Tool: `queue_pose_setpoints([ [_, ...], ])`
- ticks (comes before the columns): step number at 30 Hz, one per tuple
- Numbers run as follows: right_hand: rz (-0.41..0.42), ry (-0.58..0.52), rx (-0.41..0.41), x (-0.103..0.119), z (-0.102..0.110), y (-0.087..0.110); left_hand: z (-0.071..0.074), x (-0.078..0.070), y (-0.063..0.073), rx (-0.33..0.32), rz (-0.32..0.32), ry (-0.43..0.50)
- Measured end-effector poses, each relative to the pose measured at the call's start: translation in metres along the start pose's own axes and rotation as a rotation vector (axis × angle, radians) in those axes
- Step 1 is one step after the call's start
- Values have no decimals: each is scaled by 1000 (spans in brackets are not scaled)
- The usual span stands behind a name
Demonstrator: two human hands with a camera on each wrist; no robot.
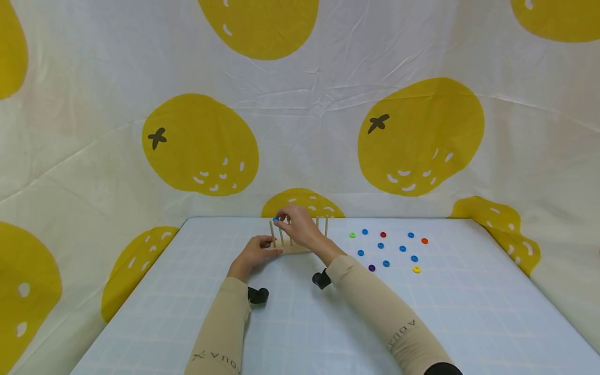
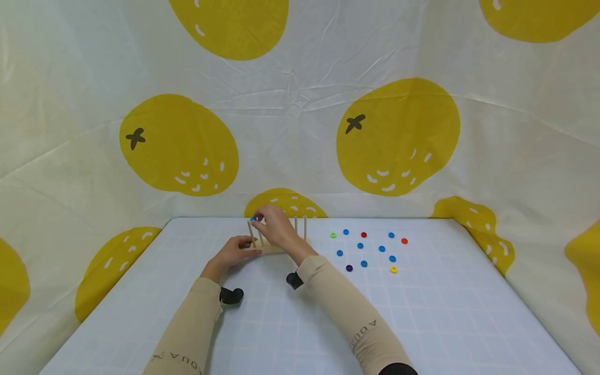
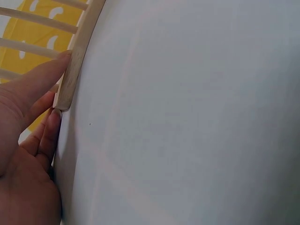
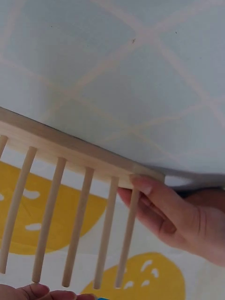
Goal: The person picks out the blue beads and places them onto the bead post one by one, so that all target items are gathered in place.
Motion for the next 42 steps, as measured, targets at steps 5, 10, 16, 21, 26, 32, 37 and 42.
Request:
queue_pose_setpoints([
  [5, -3, -12, 13, -1, -4, -5, 0, 0, 0, 1, -11, 6],
  [10, -18, -22, 32, 0, -7, -9, 0, 0, 0, 1, -25, 8],
  [16, -31, -22, 71, 1, -10, -14, 0, 2, -1, 0, -41, 19],
  [21, -46, 2, 91, 1, -13, -15, 0, 4, -2, 5, -41, 21],
  [26, -63, 19, 101, 2, -13, -14, -1, 3, -2, 6, -39, 25],
  [32, -87, 21, 106, 1, -12, -14, -1, 1, -1, 11, -40, 31],
  [37, -79, 68, 122, 2, -12, -15, -1, -1, 0, 7, -41, 25],
  [42, -41, 186, 134, 4, -13, -14, 0, -1, 0, 10, -34, 26],
])
Point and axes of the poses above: each hand's wrist, its own y-axis away from the middle knuckle, its own z-axis out of the back of the hand, x = y × z, the point moved 1 cm from there along -y, towards the middle knuckle, and after that the axes turned 6 degrees about x, right-handed, at the moved point
